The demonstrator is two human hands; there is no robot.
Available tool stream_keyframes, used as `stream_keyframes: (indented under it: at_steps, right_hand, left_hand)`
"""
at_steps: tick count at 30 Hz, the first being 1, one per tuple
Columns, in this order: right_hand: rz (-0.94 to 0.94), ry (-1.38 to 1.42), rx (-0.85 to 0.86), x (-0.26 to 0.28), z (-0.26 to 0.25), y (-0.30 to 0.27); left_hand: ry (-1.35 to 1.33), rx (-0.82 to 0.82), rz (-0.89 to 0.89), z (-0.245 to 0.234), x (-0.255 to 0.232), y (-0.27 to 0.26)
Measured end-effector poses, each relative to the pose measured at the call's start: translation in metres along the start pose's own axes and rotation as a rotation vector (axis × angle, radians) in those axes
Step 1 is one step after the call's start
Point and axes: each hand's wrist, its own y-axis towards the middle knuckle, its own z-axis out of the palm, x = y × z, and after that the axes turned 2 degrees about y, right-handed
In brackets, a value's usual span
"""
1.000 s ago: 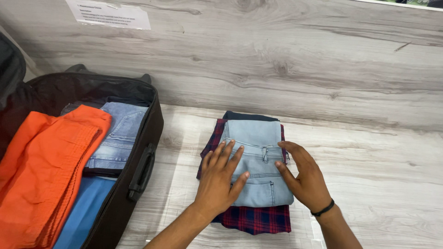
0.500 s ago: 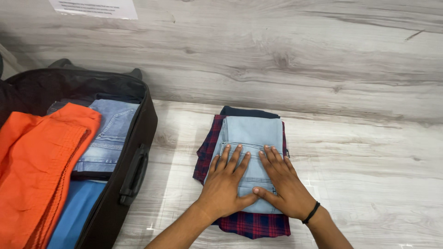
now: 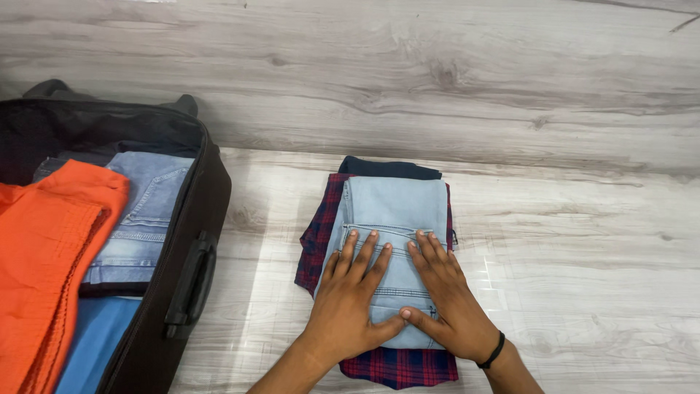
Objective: The person removes folded clothes from an open suitcase and stacks them on the floor. They take out light blue jeans, orange shorts, dark blue jeans, and a striped shirt one by one, placing each on a growing pile next to the suitcase.
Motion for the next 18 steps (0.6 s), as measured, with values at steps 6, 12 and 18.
stream_keyframes:
  at_steps: [6,12,18]
  right_hand:
    - [-0.006,0.019,-0.011,0.0013,0.0007,0.0008]
    - [-0.023,0.041,-0.022,0.0014,0.0003,0.0007]
    - [-0.024,0.056,-0.021,0.0017,0.0002,0.0024]
  left_hand:
    - [-0.04,-0.074,0.028,0.0035,0.0012,-0.0026]
    - [-0.059,-0.093,0.023,0.0069,0.0032,-0.0039]
    - [-0.074,-0.094,0.02,0.0089,0.0055,-0.0029]
